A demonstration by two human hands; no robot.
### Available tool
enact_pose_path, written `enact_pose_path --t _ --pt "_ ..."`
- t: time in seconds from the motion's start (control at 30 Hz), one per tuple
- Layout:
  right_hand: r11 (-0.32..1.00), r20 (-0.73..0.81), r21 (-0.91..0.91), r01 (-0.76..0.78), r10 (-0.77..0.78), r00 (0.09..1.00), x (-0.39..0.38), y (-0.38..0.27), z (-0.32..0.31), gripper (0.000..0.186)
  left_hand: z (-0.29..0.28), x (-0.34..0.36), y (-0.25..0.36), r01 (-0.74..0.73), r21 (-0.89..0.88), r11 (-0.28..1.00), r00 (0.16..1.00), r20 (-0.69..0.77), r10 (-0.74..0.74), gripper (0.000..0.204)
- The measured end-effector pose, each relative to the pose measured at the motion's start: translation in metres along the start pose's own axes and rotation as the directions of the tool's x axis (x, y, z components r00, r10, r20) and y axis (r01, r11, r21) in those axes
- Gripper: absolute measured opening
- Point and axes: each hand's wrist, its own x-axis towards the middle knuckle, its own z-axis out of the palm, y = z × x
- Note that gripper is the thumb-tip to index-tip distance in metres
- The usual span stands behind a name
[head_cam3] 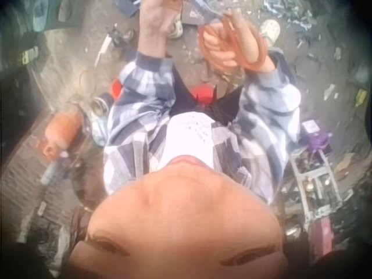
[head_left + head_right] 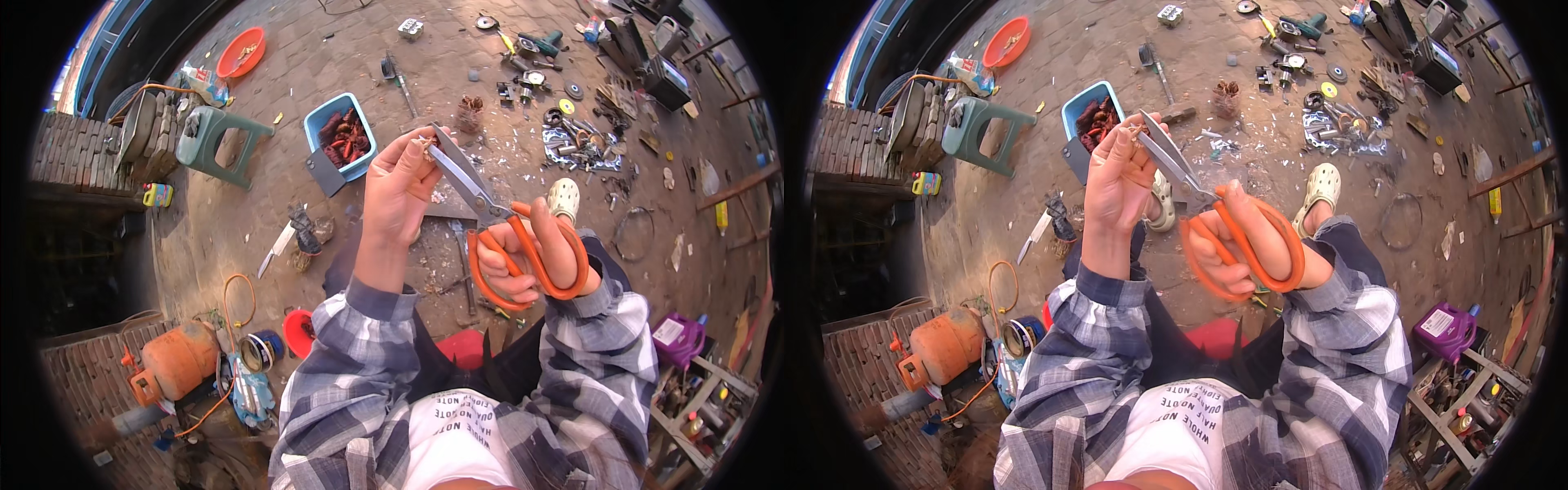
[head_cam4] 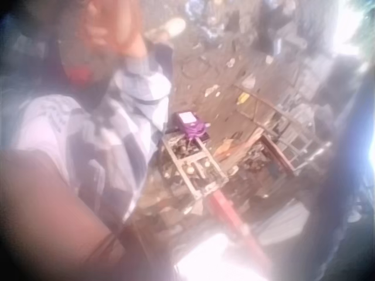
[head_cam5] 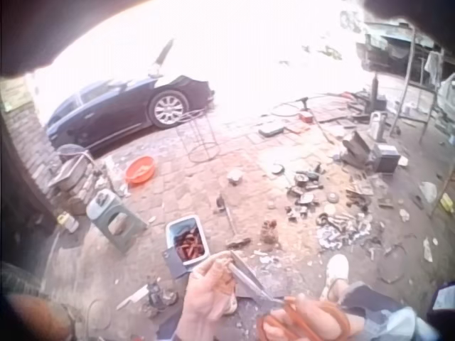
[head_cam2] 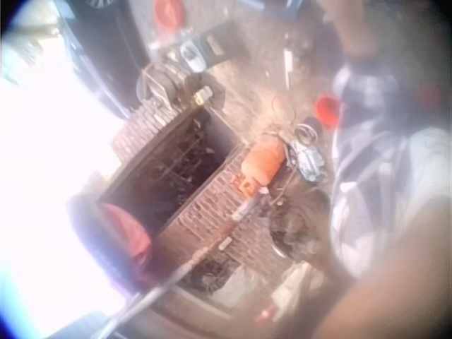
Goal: The person sits on the ground and uses orange-handled shears to cut and shape a small metal piece. They repeatedly bend and trim the metal, occasionally using a metal file to refine the edges. The workspace is cluttered with tools and debris.
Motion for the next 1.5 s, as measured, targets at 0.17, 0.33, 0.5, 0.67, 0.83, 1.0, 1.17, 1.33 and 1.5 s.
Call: enact_pose_path --t 0.17,0.33,0.5,0.67,0.83,1.0,1.17,1.33,1.5 --pt "0.992 0.048 -0.124 0.031 -0.025 0.999 -0.002 -0.003 -0.011 0.063 -0.006 -0.002 -0.005 0.003 -0.036 0.999 1.000 0.011 -0.003 0.033" --pt "0.864 -0.024 -0.501 0.052 -0.075 0.997 0.000 -0.005 -0.008 0.067 0.004 0.002 -0.001 -0.135 -0.152 0.979 0.980 -0.164 0.110 0.032" --pt "0.488 -0.094 -0.822 0.294 -0.624 0.776 0.003 -0.004 -0.016 0.037 0.010 -0.003 0.006 0.050 -0.122 0.991 0.973 -0.219 -0.076 0.031" --pt "0.438 -0.276 -0.837 0.328 -0.856 0.438 0.018 -0.005 -0.020 0.027 0.014 -0.015 -0.012 0.250 0.096 0.964 0.964 -0.112 -0.239 0.034" --pt "0.422 -0.293 -0.883 0.206 -0.838 0.460 0.029 -0.009 -0.030 0.025 0.026 -0.015 -0.023 0.303 0.141 0.942 0.953 -0.070 -0.296 0.034" --pt "0.365 -0.280 -0.925 0.108 -0.844 0.458 0.033 -0.010 -0.028 0.026 0.019 -0.016 -0.025 0.340 0.098 0.935 0.940 -0.023 -0.339 0.038" --pt "0.320 -0.240 -0.940 0.115 -0.864 0.443 0.035 -0.009 -0.027 0.026 0.018 -0.016 -0.023 0.316 0.116 0.942 0.949 -0.031 -0.314 0.039" --pt "0.304 -0.241 -0.947 0.103 -0.884 0.400 0.039 -0.003 -0.030 0.029 0.022 -0.014 -0.020 0.253 0.164 0.953 0.966 0.002 -0.257 0.038" --pt "0.337 -0.280 -0.935 0.110 -0.891 0.357 0.040 0.003 -0.032 0.028 0.030 -0.016 -0.021 0.152 0.334 0.930 0.987 -0.005 -0.160 0.036"
